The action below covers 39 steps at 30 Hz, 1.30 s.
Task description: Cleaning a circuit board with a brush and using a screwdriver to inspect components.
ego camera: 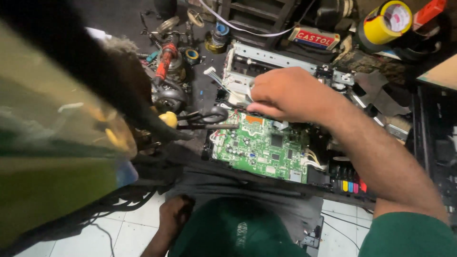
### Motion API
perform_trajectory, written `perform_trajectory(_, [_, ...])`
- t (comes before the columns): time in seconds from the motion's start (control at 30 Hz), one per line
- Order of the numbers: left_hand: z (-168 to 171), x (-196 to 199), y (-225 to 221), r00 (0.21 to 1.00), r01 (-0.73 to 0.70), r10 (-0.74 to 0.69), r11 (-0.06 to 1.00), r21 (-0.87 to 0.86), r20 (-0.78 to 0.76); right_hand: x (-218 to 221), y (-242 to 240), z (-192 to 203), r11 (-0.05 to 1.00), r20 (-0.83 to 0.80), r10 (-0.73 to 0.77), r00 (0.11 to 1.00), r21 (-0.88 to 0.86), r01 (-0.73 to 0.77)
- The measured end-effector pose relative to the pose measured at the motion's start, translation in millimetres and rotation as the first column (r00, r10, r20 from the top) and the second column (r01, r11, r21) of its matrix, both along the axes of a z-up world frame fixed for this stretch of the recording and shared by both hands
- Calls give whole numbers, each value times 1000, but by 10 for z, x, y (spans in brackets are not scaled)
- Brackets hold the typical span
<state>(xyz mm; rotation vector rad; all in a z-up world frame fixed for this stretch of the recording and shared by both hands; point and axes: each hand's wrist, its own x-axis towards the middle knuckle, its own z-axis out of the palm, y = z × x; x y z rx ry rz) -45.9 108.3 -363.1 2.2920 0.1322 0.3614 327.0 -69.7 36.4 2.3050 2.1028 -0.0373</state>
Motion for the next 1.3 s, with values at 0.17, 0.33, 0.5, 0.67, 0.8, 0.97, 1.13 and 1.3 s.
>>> perform_trajectory(0.17, [-172, -6, -37, 998, -42, 41, 999, 14, 42, 17, -316, 195, 965, -97, -252, 963, -95, 243])
perform_trajectory(0.33, [87, 37, -89, 979, -77, 77, 997, -7, 189, -78, -478, 183, 847, -142, -465, 874, -358, 392])
perform_trajectory(0.5, [-291, -53, -59, 993, -118, 114, 987, 107, 36, -155, -652, 16, 809, -161, -510, 845, -423, 408])
perform_trajectory(0.67, [-196, -18, -40, 996, -65, 65, 998, 11, 55, -116, -814, -57, 933, -188, -361, 913, -80, 352])
perform_trajectory(0.8, [167, 48, -91, 999, -23, 24, 999, -40, 33, -43, -704, -54, 942, -198, -97, 975, 299, 154])
perform_trajectory(0.97, [-47, 35, -56, 1000, -21, 21, 999, 30, -2, -44, -228, -43, 988, -94, -82, 992, 122, 93])
perform_trajectory(1.13, [-70, 7, -55, 999, -34, 34, 996, 87, -4, -54, 73, -258, 996, -8, -58, 998, -68, 58])
perform_trajectory(1.3, [132, -13, -84, 991, -74, 75, 997, -17, 113, -133, 55, -93, 958, 36, -165, 986, -231, 169])
